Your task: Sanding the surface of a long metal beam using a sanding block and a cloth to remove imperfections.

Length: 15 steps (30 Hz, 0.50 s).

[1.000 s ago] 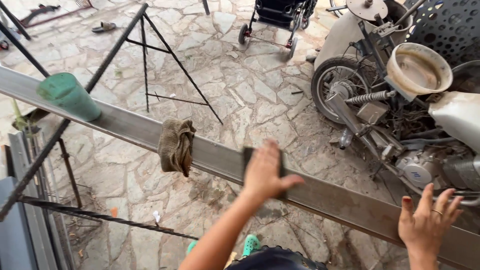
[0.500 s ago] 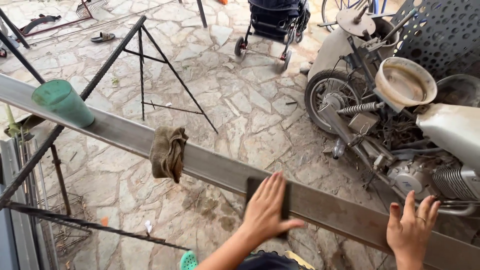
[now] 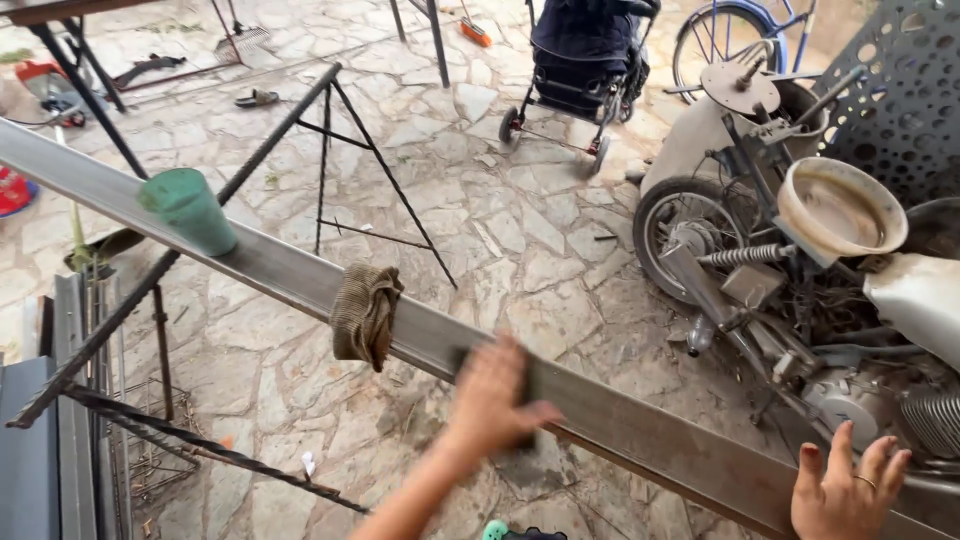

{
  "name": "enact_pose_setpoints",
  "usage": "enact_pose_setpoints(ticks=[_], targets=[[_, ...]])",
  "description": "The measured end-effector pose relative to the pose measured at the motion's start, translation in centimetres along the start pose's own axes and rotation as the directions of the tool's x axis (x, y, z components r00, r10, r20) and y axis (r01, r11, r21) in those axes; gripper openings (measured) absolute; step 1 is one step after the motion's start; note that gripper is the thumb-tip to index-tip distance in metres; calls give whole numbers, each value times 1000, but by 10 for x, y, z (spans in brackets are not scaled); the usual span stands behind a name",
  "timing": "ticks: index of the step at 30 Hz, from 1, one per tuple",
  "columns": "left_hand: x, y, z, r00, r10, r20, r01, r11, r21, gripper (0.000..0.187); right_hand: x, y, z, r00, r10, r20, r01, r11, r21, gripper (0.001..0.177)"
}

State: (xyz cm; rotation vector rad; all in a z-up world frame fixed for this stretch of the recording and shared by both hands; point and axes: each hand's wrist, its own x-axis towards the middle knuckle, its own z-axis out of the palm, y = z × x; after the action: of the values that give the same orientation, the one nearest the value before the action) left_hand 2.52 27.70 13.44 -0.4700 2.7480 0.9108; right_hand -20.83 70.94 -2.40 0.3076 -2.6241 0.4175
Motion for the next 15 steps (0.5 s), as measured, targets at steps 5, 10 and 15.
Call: enact_pose_setpoints(ticks=[5,10,15], targets=[[55,-13,-32,921,-149,-361,135,989,-65,92,-2,6,11,986,-121,-115,114,992,-59,99],[18,44,27,961,259,-95,-251,964,88,122,0,22,25,987,-103,-120,75,972,-221,102],[67,-62,0,962,-82,-259,142,964,225,113,-3,14,27,982,-95,-160,74,988,-134,100]])
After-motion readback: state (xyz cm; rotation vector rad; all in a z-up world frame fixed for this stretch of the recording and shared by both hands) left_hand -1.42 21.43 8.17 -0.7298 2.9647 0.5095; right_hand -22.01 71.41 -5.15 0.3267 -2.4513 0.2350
